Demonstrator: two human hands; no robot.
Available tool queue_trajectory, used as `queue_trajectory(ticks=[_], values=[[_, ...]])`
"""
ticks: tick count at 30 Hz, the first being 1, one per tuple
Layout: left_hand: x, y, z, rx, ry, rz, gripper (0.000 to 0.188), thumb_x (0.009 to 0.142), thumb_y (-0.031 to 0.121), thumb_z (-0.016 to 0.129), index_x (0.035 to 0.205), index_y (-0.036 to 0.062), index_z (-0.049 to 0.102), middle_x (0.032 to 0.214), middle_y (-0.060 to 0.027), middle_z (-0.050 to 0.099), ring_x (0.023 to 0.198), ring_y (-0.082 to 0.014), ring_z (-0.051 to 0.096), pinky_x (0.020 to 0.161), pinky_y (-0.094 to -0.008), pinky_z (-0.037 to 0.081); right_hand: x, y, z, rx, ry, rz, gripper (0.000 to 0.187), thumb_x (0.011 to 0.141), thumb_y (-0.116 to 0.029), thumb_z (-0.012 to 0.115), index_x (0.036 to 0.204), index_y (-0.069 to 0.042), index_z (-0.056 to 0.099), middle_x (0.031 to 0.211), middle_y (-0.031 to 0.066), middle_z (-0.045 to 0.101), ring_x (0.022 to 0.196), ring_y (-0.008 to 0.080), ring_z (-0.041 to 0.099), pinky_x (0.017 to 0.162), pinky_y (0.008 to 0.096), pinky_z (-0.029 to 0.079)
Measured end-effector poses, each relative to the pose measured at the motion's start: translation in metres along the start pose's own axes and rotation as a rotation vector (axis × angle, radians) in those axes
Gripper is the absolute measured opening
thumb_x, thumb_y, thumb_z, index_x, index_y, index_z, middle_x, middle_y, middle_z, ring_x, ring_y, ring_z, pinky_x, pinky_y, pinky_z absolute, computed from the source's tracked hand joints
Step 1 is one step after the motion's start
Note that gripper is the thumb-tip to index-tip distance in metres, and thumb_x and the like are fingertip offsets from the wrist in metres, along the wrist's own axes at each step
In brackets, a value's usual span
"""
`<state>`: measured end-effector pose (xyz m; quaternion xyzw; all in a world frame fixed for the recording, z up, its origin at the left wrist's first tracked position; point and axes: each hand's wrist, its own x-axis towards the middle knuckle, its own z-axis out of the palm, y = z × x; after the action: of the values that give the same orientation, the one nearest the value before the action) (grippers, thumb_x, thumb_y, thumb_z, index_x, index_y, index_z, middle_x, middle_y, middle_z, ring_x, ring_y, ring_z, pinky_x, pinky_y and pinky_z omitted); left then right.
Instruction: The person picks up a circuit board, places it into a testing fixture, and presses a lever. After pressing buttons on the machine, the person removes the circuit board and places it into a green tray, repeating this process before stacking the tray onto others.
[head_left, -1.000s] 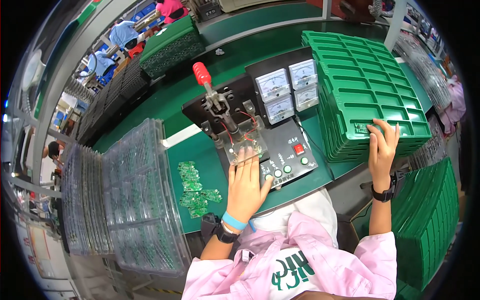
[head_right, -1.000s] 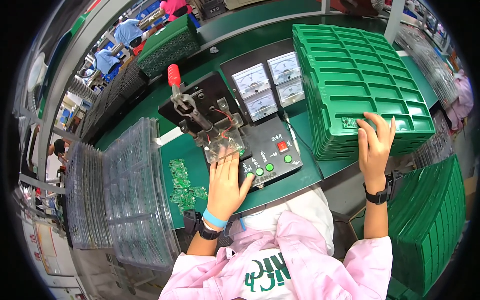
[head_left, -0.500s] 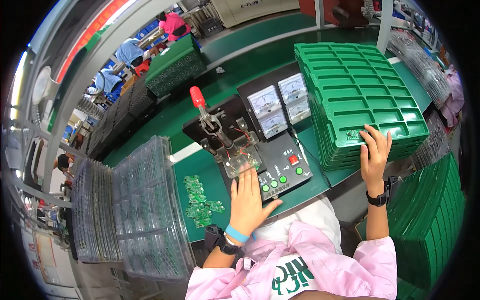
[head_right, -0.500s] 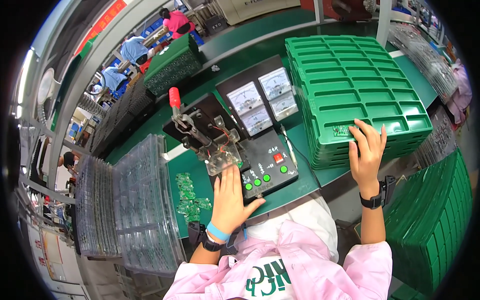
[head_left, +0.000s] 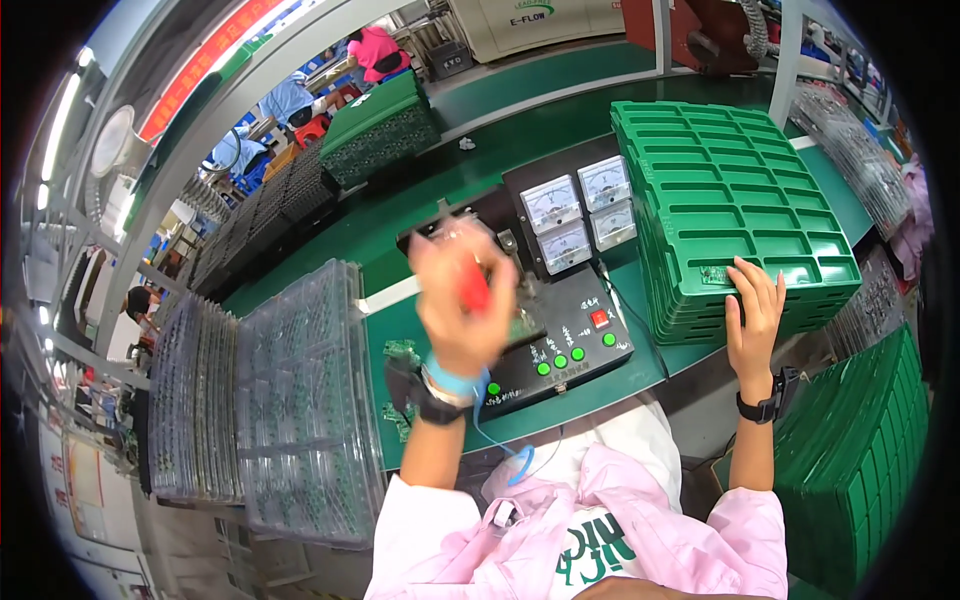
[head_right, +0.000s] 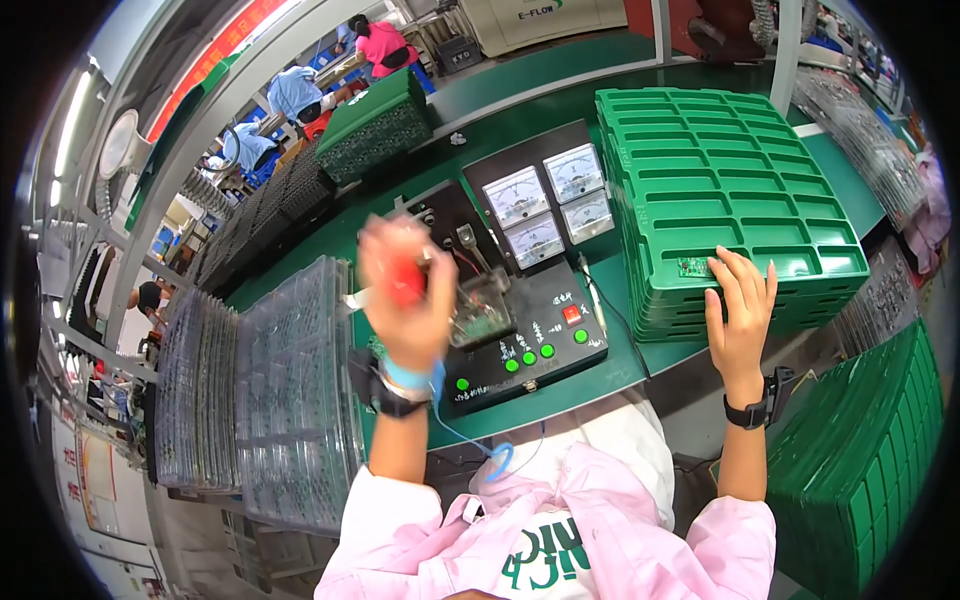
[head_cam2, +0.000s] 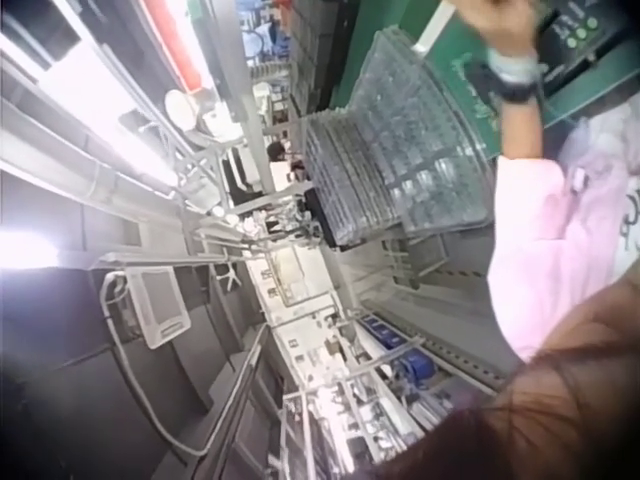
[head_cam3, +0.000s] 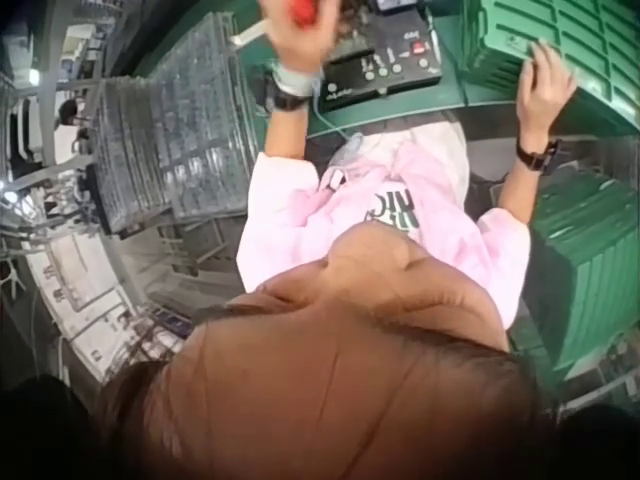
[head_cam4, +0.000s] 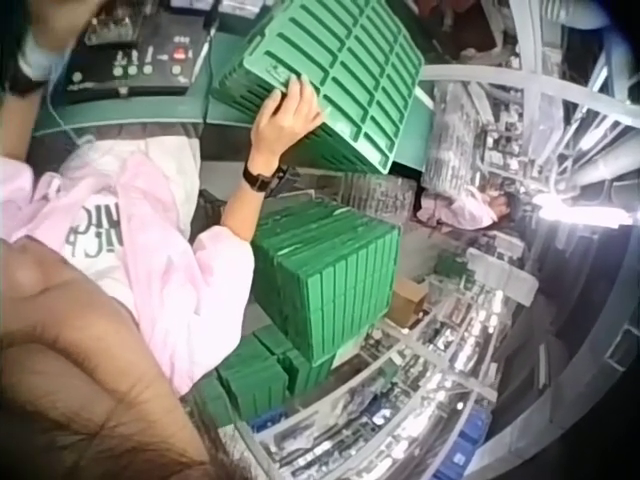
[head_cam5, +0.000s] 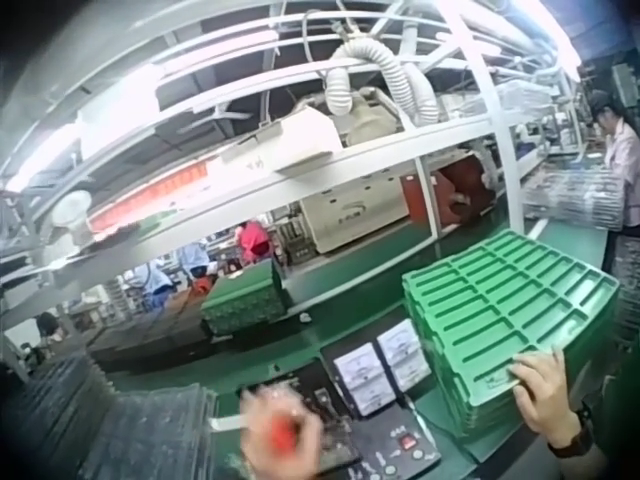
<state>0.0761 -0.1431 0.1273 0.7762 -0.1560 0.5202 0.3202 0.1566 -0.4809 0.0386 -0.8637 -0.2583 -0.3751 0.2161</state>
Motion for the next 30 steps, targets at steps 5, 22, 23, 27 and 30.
queue_trajectory(ticks=[5,22,23,27,30], values=[[-0.095,0.028,-0.041,-0.006,-0.014,-0.283,0.040,0.076,0.004,0.072,0.115,-0.0023,0.063,0.116,-0.0184,0.064,0.115,-0.0350,0.060,0.102,-0.0433,0.043,-0.002,-0.030,-0.003,0.118,0.111,0.025,0.034,0.090,-0.012,0.056,0.122,-0.003,0.058,0.127,0.0115,0.059,0.121,0.0307,0.053,0.112,0.0500,0.026],[-0.146,0.009,-0.026,0.444,-0.254,-0.497,0.080,0.070,0.030,0.084,0.139,0.0171,0.047,0.154,-0.0198,0.022,0.139,-0.0436,0.020,0.110,-0.0573,0.021,-0.072,-0.157,0.069,0.452,-0.280,-0.270,0.055,0.077,-0.032,0.070,0.128,-0.015,0.060,0.134,0.0020,0.056,0.125,0.0229,0.049,0.108,0.0492,0.029],[-0.145,0.008,-0.025,0.438,-0.259,-0.498,0.080,0.070,0.030,0.084,0.139,0.0171,0.047,0.154,-0.0198,0.022,0.139,-0.0436,0.020,0.110,-0.0573,0.021,-0.074,-0.157,0.070,0.448,-0.283,-0.264,0.055,0.077,-0.032,0.070,0.128,-0.015,0.060,0.134,0.0020,0.056,0.125,0.0229,0.049,0.108,0.0492,0.029],[-0.141,0.006,-0.026,0.493,-0.224,-0.389,0.084,0.071,0.035,0.082,0.143,0.0192,0.043,0.154,-0.0195,0.021,0.141,-0.0439,0.018,0.111,-0.0599,0.016,-0.075,-0.154,0.074,0.416,-0.277,-0.278,0.057,0.076,-0.030,0.070,0.130,-0.016,0.059,0.134,0.0003,0.056,0.124,0.0224,0.050,0.108,0.0477,0.029],[-0.136,0.007,-0.032,0.632,-0.512,-0.545,0.083,0.073,0.043,0.078,0.144,0.0208,0.042,0.156,-0.0199,0.018,0.141,-0.0441,0.016,0.111,-0.0610,0.012,-0.074,-0.152,0.075,0.408,-0.277,-0.296,0.058,0.076,-0.030,0.070,0.131,-0.016,0.058,0.136,-0.0001,0.055,0.124,0.0216,0.049,0.109,0.0476,0.028]])
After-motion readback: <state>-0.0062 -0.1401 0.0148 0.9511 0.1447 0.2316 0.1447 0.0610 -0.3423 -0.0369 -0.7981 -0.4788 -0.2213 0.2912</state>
